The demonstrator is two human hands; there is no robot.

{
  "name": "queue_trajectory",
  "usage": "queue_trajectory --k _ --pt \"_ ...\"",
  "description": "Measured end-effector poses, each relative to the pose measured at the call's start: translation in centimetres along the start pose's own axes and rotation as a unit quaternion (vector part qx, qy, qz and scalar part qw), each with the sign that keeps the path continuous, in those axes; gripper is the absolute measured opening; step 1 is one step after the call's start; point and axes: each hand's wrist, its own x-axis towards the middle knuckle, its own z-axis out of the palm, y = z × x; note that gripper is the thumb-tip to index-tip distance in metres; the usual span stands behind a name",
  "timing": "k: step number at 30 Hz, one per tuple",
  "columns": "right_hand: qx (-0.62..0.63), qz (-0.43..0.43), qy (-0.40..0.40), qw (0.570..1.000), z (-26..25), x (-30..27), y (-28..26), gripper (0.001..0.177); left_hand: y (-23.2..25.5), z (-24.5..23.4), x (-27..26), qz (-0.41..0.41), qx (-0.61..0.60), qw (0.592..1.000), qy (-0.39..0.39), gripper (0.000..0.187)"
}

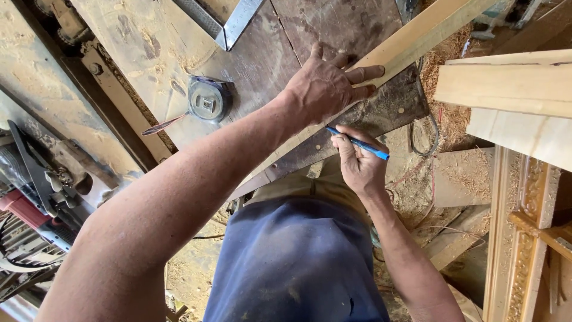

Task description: Measuring a wooden plank with a tape measure and marking cut lines using a square and pencil.

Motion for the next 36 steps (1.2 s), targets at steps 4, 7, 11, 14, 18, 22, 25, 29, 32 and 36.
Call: queue_trajectory --k 4,7,11,14,18,22,25,29,32,36 --pt "-0.237 -0.129 -0.022 0.963 0.9 -1.1 1.8 0.016 -0.1 0.0 0.1 0.002 0.013 1.000 -0.009 0.067" --pt "-0.255 -0.192 -0.146 0.936 3.1 -1.9 -0.7 0.020 -0.1 0.8 0.2 -0.002 0.016 0.999 0.039 0.059" --pt "-0.165 -0.171 -0.134 0.962 0.0 0.2 1.3 0.020 -0.1 0.3 0.1 0.003 0.015 1.000 -0.015 0.077" --pt "-0.160 -0.096 -0.020 0.982 -2.4 2.4 1.2 0.010 -0.2 0.8 0.1 0.004 0.012 1.000 0.015 0.070" --pt "-0.198 -0.125 -0.006 0.972 -0.6 0.8 0.1 0.012 -0.2 0.7 0.3 -0.001 0.006 1.000 0.024 0.064" --pt "-0.082 -0.082 0.006 0.993 0.1 -0.2 0.5 0.020 -0.2 0.5 0.2 -0.002 0.010 1.000 0.026 0.066" --pt "-0.033 0.004 0.041 0.999 -0.1 -0.1 -0.3 0.015 -0.1 1.2 0.5 -0.007 0.004 0.998 0.055 0.053" --pt "-0.056 0.004 0.047 0.997 0.0 0.1 -0.7 0.017 0.0 1.1 0.5 -0.009 -0.009 0.998 0.057 0.052" --pt "-0.065 -0.024 0.041 0.997 0.4 0.2 -0.6 0.018 0.0 0.9 0.4 -0.006 -0.006 0.999 0.049 0.052" --pt "-0.174 -0.127 0.014 0.976 1.2 -1.5 2.0 0.019 0.0 0.7 0.3 -0.008 -0.007 0.999 0.038 0.057"
